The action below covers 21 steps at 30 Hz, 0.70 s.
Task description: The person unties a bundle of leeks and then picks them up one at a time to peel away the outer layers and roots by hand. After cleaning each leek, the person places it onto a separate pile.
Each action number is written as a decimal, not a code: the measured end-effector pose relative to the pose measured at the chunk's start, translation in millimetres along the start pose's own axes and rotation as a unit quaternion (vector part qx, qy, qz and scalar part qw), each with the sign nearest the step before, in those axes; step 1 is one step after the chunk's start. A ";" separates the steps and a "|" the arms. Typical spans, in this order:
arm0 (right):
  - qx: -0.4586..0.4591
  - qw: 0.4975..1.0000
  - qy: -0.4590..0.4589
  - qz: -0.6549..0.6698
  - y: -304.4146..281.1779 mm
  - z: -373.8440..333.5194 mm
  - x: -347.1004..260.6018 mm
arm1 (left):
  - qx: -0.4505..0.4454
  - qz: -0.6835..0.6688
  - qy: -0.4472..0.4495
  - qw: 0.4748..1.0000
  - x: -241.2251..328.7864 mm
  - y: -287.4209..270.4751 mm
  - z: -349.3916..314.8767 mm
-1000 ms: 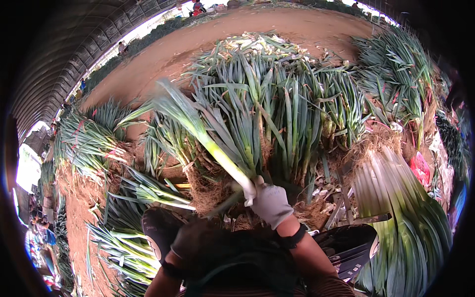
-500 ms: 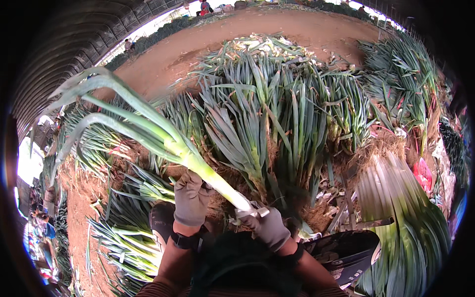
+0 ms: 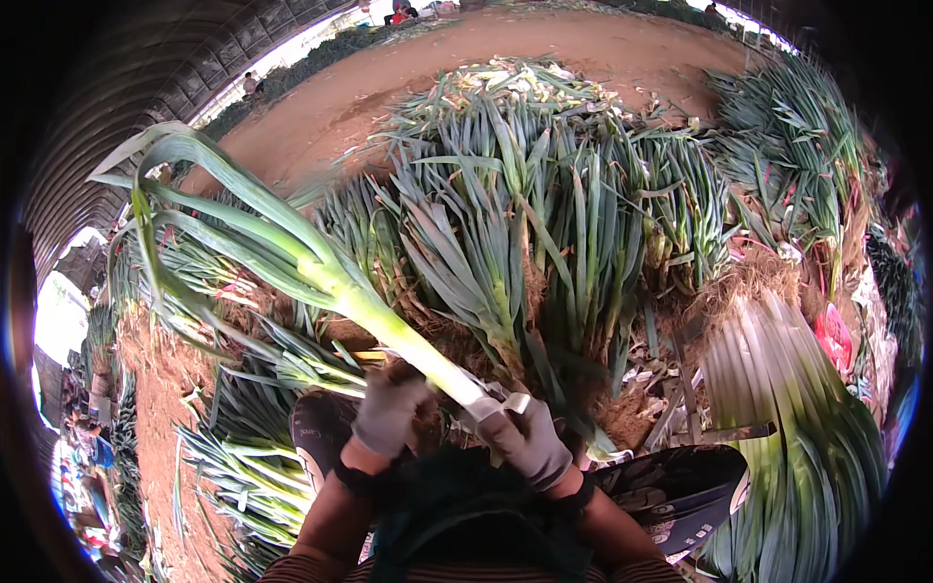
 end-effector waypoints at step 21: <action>0.185 0.966 -0.130 -0.127 11.7 -1.0 -20.5 | -0.072 0.263 0.269 0.924 57.6 26.1 -42.8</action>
Point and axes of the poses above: each hand's wrist, its own z-axis towards the middle knuckle, its own y-axis out of the palm, x = y × z, the point moved 4 cm from there along z, towards the middle knuckle, and after that the axes turned 11 degrees about y, right-handed, at the moved point
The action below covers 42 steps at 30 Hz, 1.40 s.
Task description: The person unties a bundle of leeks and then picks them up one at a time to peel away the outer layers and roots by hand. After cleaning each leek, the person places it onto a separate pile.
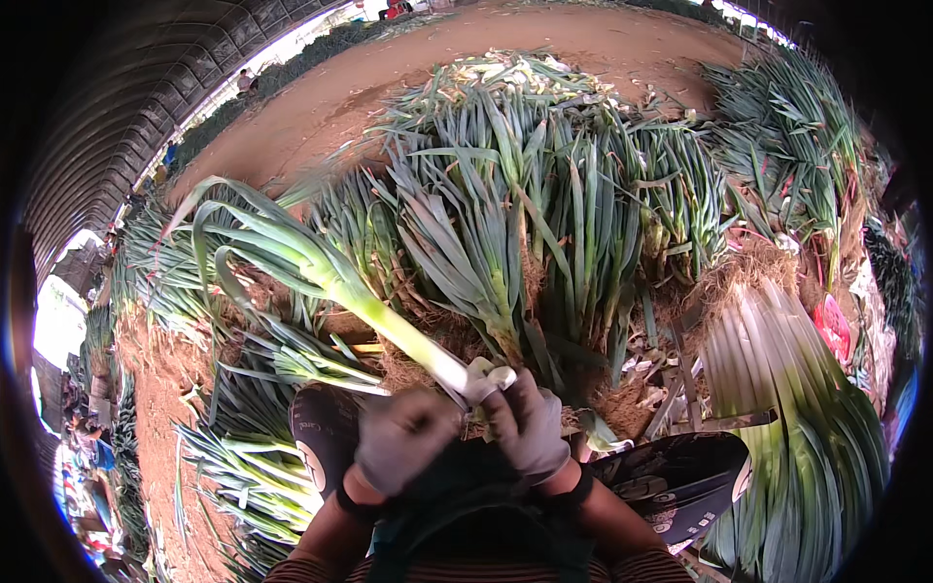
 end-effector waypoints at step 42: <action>-0.650 0.703 0.245 -0.149 51.2 -10.9 -28.2 | 0.290 -0.789 -0.034 0.541 -114.6 -111.9 -14.4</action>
Point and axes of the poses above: each hand's wrist, its own z-axis towards the middle knuckle, its own y-axis out of the palm, x = y × z, the point moved 4 cm from there along z, towards the middle knuckle, and after that the axes turned 11 degrees about y, right-handed, at the moved point
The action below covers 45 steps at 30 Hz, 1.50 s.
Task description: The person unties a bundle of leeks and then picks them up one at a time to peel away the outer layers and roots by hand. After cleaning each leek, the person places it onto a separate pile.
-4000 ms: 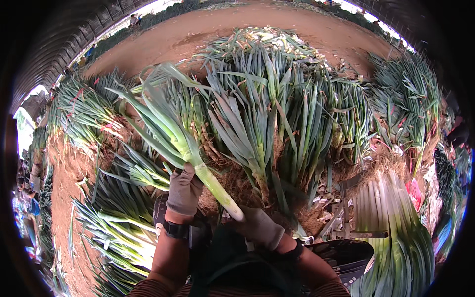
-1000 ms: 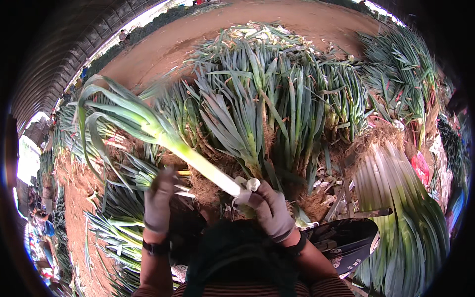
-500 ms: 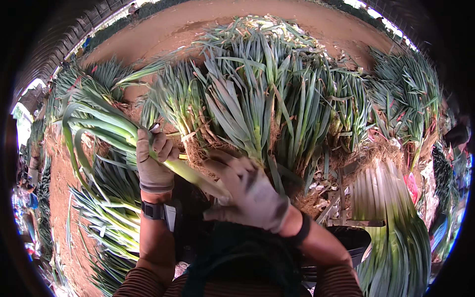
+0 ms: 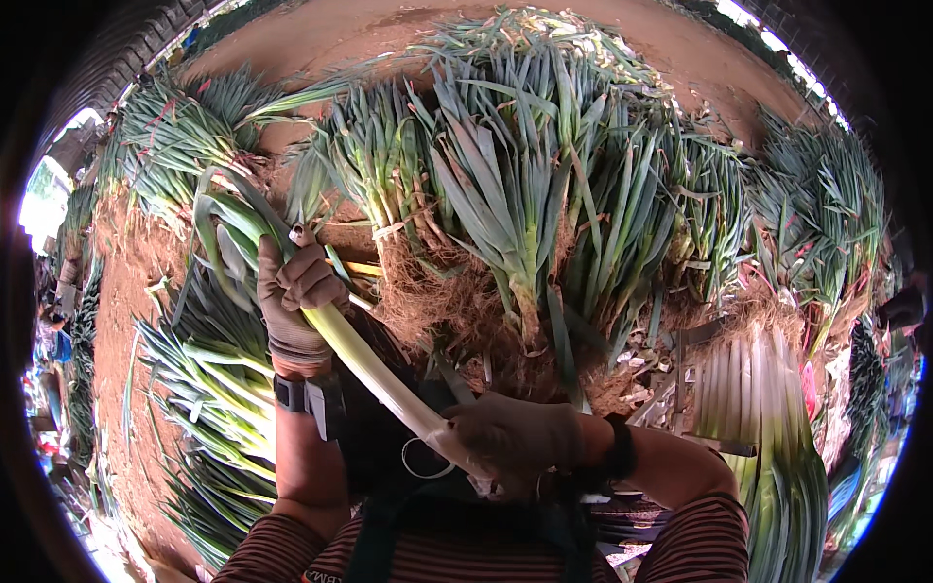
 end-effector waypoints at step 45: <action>0.542 0.733 -0.133 -0.388 -21.7 13.4 -62.7 | 0.070 0.507 0.176 0.841 34.6 -1.7 -82.7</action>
Point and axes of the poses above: each hand's wrist, its own z-axis towards the middle knuckle, its own y-axis out of the palm, x = y × z, the point moved 4 cm from there along z, towards the middle knuckle, and after that the axes turned 11 degrees about y, right-handed, at the moved point
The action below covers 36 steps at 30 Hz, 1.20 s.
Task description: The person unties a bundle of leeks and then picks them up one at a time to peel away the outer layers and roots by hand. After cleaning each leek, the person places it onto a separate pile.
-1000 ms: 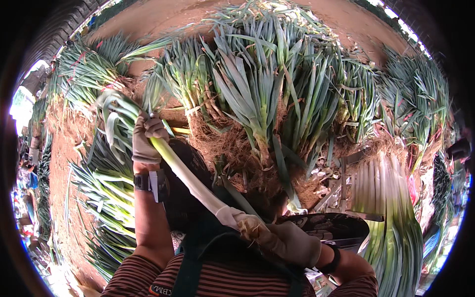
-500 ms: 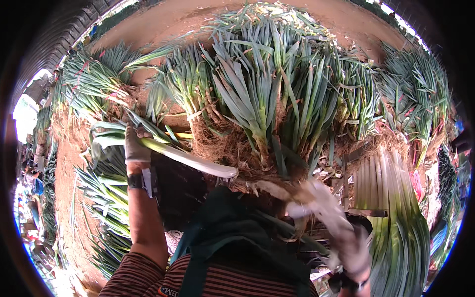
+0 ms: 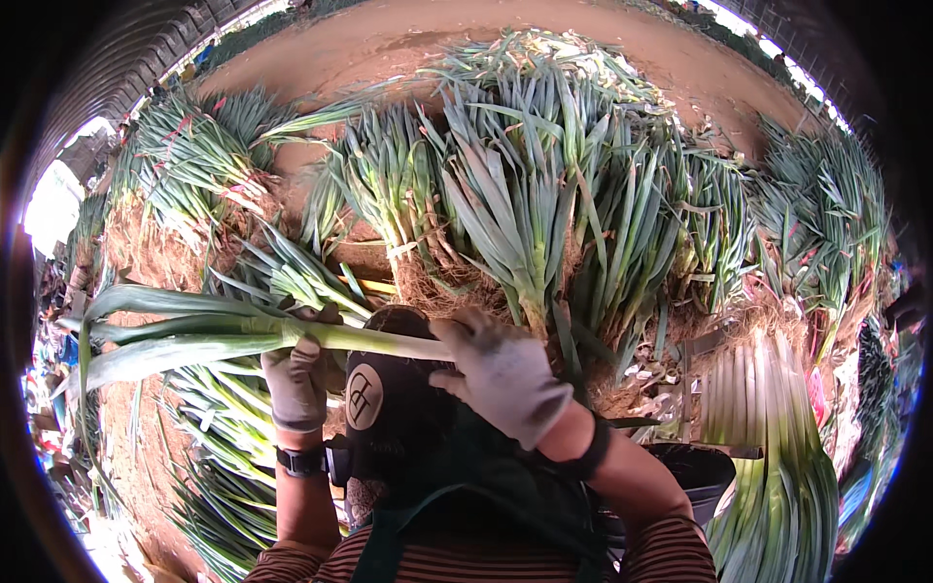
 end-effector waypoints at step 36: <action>-0.138 0.967 0.196 -0.079 0.6 -70.7 109.6 | 0.161 0.090 0.055 0.981 11.9 -37.3 -1.2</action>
Point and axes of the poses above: each hand's wrist, its own z-axis towards the middle knuckle, its own y-axis out of the palm, x = y × z, the point moved 4 cm from there along z, towards the middle knuckle, and after that the axes turned 11 degrees about y, right-handed, at the moved point
